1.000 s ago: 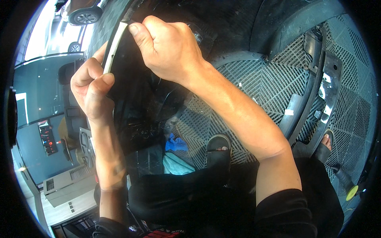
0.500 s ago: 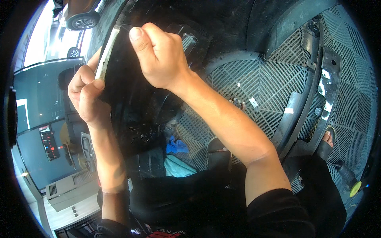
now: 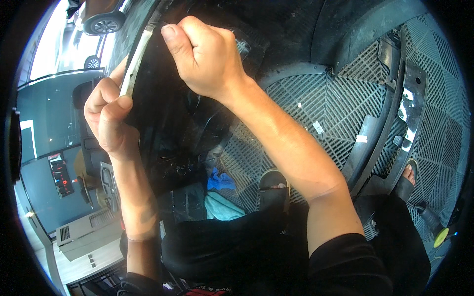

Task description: The person trims excess material from the edge of a black car interior trim piece using a utility knife. They hold the trim piece with one hand and carefully cut along the perimeter with the other, then peel away the trimmed strip.

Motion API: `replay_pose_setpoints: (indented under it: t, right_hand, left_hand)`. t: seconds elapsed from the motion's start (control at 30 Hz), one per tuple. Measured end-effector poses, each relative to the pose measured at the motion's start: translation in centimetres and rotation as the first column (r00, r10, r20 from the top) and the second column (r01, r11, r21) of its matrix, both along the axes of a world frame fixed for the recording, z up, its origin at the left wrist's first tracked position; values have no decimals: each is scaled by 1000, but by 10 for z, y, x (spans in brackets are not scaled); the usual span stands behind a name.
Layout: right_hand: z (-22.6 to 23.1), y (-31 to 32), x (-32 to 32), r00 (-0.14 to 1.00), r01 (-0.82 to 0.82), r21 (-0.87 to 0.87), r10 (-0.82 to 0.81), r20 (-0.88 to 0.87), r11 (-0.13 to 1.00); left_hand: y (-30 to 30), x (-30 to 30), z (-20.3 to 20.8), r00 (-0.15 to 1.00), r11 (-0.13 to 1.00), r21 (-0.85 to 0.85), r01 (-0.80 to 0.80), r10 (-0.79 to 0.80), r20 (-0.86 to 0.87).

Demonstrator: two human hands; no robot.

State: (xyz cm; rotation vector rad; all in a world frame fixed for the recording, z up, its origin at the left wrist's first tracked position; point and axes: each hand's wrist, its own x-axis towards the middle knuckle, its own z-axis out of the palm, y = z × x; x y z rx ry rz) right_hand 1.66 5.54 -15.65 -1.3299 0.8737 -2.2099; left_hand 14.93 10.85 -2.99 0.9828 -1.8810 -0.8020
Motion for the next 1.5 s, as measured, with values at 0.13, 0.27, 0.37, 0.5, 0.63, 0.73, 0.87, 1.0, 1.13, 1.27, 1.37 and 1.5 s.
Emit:
replay_pose_setpoints:
  t: [0.13,0.27,0.37,0.5,0.63,0.73,0.87,1.0,1.13,1.27,1.37,1.5]
  right_hand:
    - [5,5,-10,997,-26,94,33,-71,995]
    - [10,13,-12,994,-60,151,73,-80,987]
    - [11,14,-11,995,-69,160,80,-63,985]
    - [11,13,-10,993,-84,150,96,-72,985]
    - [10,14,-14,989,-53,154,73,-130,987]
    - [11,16,-12,990,-48,158,68,-127,986]
    - [9,16,-11,990,-86,151,101,-100,985]
    - [1,19,0,988,-152,66,149,47,986]
    - [-1,9,8,973,-152,33,144,178,988]
    - [0,7,5,992,-89,21,86,92,996]
    - [-1,9,3,995,-84,37,82,56,996]
    - [-1,9,5,994,-82,24,80,72,996]
  left_hand:
    - [1,-1,0,1000,1000,3,-6,6,9]
    - [1,-2,0,1000,1000,-4,-9,9,11]
    - [0,-3,-2,1000,1000,3,-16,16,3]
    - [1,-3,2,1000,1000,7,-23,23,12]
    - [0,-3,-2,999,1000,4,27,-27,-28]
    - [0,0,-3,999,999,15,30,-30,-31]
    - [0,1,-1,999,999,30,9,-8,-43]
    - [1,0,1,1000,1000,26,-6,7,-30]
    - [1,0,0,1000,999,34,-7,8,-26]
    - [1,1,0,1000,1000,29,-5,6,-22]
    - [-1,0,0,999,1000,25,3,-2,-38]
    - [1,-2,-1,999,1000,28,-7,8,-44]
